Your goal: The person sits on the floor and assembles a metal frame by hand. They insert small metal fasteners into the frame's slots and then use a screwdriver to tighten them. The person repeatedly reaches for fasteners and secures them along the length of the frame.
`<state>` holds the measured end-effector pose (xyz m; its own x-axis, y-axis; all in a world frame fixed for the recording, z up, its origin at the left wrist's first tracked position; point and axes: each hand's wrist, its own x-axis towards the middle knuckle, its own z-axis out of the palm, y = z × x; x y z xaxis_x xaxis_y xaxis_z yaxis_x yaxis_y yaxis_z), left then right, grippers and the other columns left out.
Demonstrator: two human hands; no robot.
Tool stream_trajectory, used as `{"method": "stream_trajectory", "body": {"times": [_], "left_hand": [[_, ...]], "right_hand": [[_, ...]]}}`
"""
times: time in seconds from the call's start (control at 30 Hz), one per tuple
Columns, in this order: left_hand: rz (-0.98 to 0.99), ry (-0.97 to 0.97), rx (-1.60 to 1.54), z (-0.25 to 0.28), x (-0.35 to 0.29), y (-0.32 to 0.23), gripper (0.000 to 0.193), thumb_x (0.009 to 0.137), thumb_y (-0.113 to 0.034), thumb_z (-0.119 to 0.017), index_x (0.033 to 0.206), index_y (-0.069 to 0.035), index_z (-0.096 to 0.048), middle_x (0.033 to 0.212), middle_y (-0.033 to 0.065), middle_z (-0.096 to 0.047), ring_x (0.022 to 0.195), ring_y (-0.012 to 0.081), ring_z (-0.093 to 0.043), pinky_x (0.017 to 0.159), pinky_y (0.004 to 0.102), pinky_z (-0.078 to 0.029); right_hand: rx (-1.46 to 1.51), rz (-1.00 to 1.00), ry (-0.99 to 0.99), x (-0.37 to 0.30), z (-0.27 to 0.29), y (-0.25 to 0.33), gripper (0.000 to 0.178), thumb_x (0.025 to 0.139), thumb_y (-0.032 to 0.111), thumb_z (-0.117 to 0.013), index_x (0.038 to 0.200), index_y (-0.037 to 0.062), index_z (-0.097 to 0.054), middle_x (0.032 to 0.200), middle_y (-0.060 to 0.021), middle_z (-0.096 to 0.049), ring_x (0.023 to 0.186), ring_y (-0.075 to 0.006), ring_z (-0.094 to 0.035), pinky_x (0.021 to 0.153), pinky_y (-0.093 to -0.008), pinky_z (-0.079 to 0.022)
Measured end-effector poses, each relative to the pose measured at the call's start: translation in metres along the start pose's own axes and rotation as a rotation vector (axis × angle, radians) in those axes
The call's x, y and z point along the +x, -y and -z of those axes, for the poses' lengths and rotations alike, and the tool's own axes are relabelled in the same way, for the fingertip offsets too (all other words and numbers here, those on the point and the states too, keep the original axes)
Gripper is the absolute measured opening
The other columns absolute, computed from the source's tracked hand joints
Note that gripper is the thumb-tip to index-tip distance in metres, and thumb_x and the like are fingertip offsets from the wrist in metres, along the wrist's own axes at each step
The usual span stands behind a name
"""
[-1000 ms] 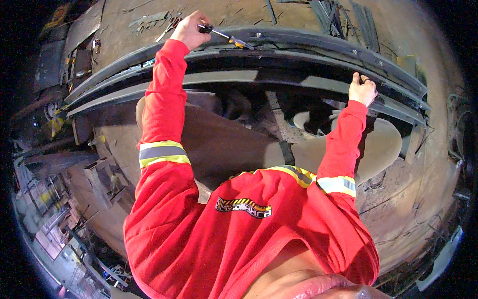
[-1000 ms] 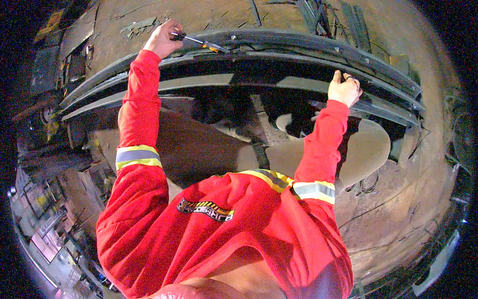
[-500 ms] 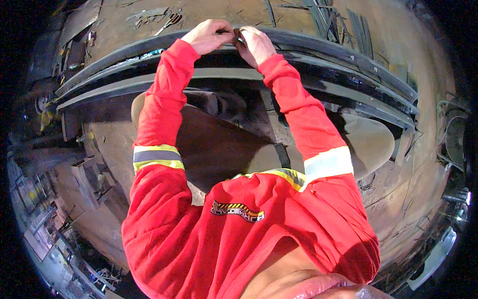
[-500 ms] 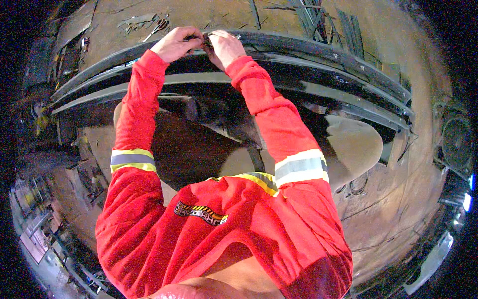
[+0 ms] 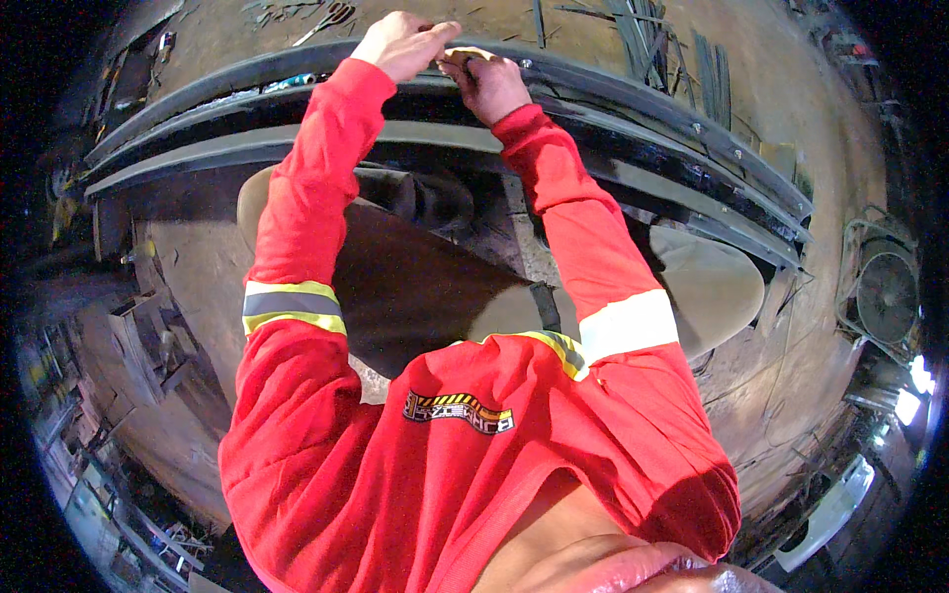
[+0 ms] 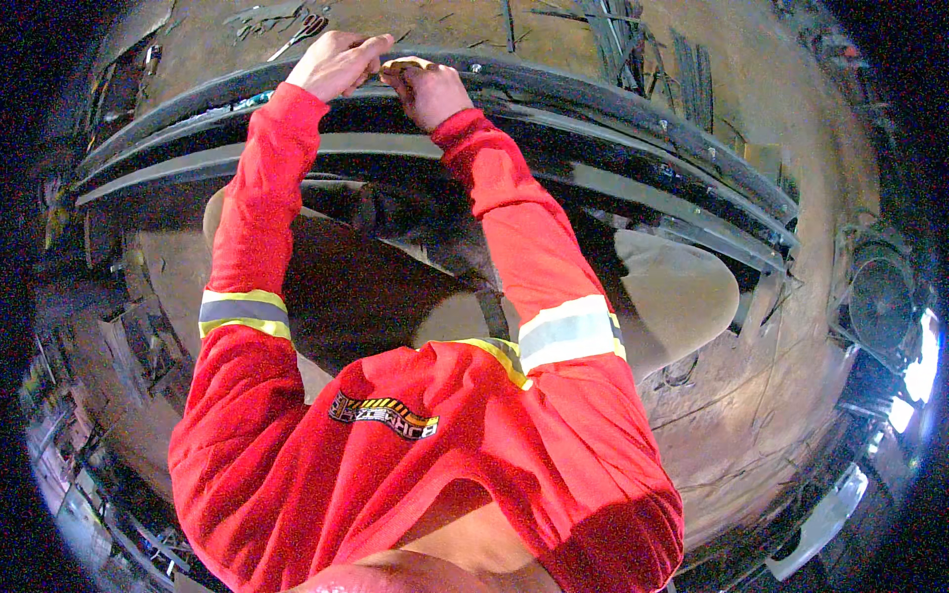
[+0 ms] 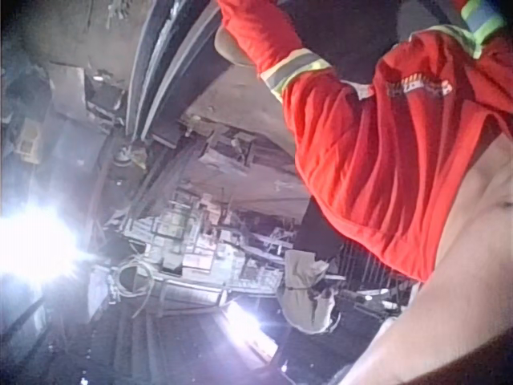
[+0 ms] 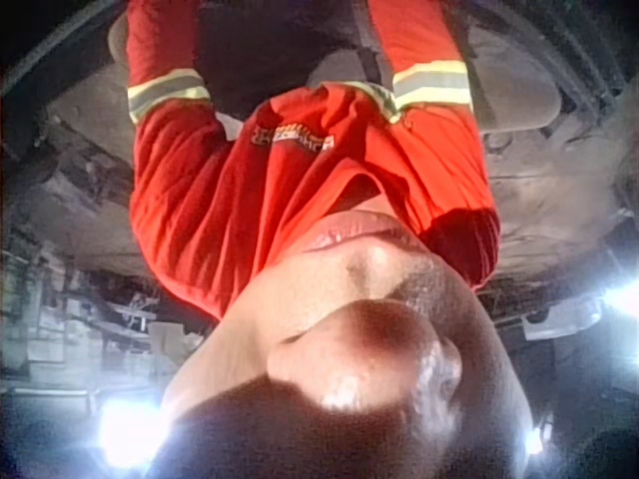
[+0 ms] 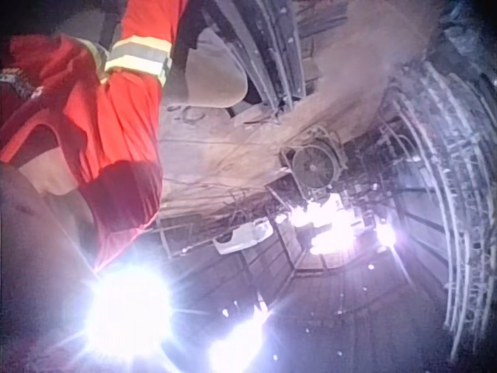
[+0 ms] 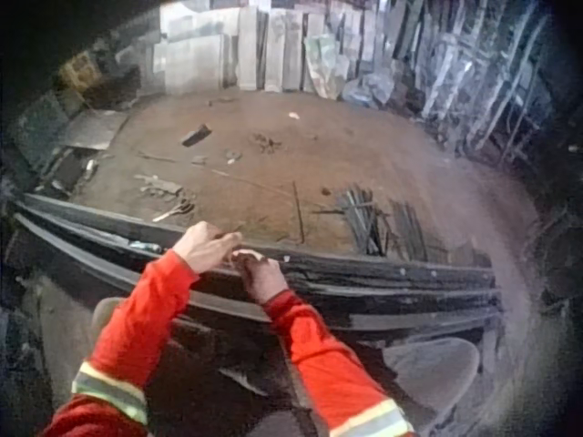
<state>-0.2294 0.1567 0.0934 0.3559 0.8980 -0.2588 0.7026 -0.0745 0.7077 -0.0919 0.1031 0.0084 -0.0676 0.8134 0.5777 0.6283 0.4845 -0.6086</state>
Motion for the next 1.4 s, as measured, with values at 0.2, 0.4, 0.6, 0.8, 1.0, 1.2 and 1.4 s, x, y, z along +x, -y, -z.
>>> {"method": "stream_trajectory", "body": {"times": [0.2,0.4,0.6,0.8,1.0,1.2,1.4], "left_hand": [[-0.475,0.125,-0.265,0.026,-0.020,0.002,0.023,0.083,-0.019,-0.062,0.101,-0.005,-0.059,0.077,0.0000,-0.056,0.064,0.0057,-0.047,0.054,0.0218,-0.036],[-0.324,-0.136,-1.257,0.029,-0.033,-0.041,0.025,0.083,-0.009,-0.056,0.105,0.000,-0.054,0.079,0.0077,-0.060,0.070,0.0165,-0.058,0.062,0.0284,-0.047],[-0.045,-0.182,-1.370,-0.021,-0.005,-0.022,0.030,0.091,-0.031,-0.049,0.075,-0.005,-0.051,0.067,0.0062,-0.051,0.057,0.0183,-0.050,0.056,0.0310,-0.043],[-0.092,-0.181,-1.223,-0.011,0.000,0.001,0.021,0.088,-0.017,-0.049,0.072,-0.004,-0.048,0.060,0.0022,-0.038,0.050,0.0148,-0.037,0.050,0.0333,-0.037],[-0.291,-0.039,0.051,-0.017,-0.006,0.014,0.039,0.084,-0.038,-0.055,0.079,0.001,-0.063,0.064,0.0133,-0.060,0.065,0.0246,-0.060,0.063,0.0366,-0.047],[-0.488,0.246,-0.135,-0.052,-0.044,-0.025,0.034,0.089,-0.032,-0.052,0.086,0.001,-0.057,0.068,0.0162,-0.057,0.063,0.0240,-0.056,0.059,0.0357,-0.045],[-0.534,0.158,0.108,-0.052,-0.032,-0.016,0.027,0.077,-0.026,-0.063,0.086,-0.002,-0.054,0.074,0.0197,-0.059,0.072,0.0389,-0.059,0.062,0.0435,-0.048]], "right_hand": [[0.053,-0.048,-0.032,0.006,0.002,0.010,0.016,0.085,0.018,-0.053,0.095,0.0053,-0.054,0.083,-0.0163,-0.059,0.075,-0.0375,-0.059,0.067,-0.0429,-0.049],[0.404,-0.302,0.015,0.052,0.053,0.078,0.018,0.086,0.018,-0.052,0.089,0.0005,-0.052,0.067,-0.0203,-0.056,0.067,-0.0405,-0.058,0.065,-0.0432,-0.047],[0.854,-0.751,0.050,-0.018,0.031,0.088,0.026,0.094,0.021,-0.042,0.081,0.0021,-0.053,0.057,-0.0036,-0.049,0.043,-0.0104,-0.043,0.039,-0.0259,-0.033],[1.010,-0.894,0.028,-0.056,0.033,0.103,0.023,0.093,0.019,-0.045,0.082,0.0022,-0.057,0.064,-0.0002,-0.050,0.057,-0.0077,-0.042,0.053,-0.0242,-0.037],[1.081,-1.069,-0.229,-0.058,0.059,0.082,0.017,0.090,0.017,-0.053,0.090,0.0021,-0.060,0.075,-0.0032,-0.057,0.064,-0.0134,-0.056,0.052,-0.0296,-0.051],[1.027,-1.028,-0.480,-0.052,0.071,0.045,0.018,0.088,0.016,-0.058,0.095,0.0002,-0.064,0.089,-0.0026,-0.062,0.081,-0.0108,-0.056,0.073,-0.0237,-0.045],[0.947,-1.070,-0.458,-0.033,0.073,0.044,0.012,0.084,0.013,-0.063,0.089,0.0034,-0.065,0.086,-0.0017,-0.062,0.076,-0.0101,-0.055,0.071,-0.0243,-0.044]]}}
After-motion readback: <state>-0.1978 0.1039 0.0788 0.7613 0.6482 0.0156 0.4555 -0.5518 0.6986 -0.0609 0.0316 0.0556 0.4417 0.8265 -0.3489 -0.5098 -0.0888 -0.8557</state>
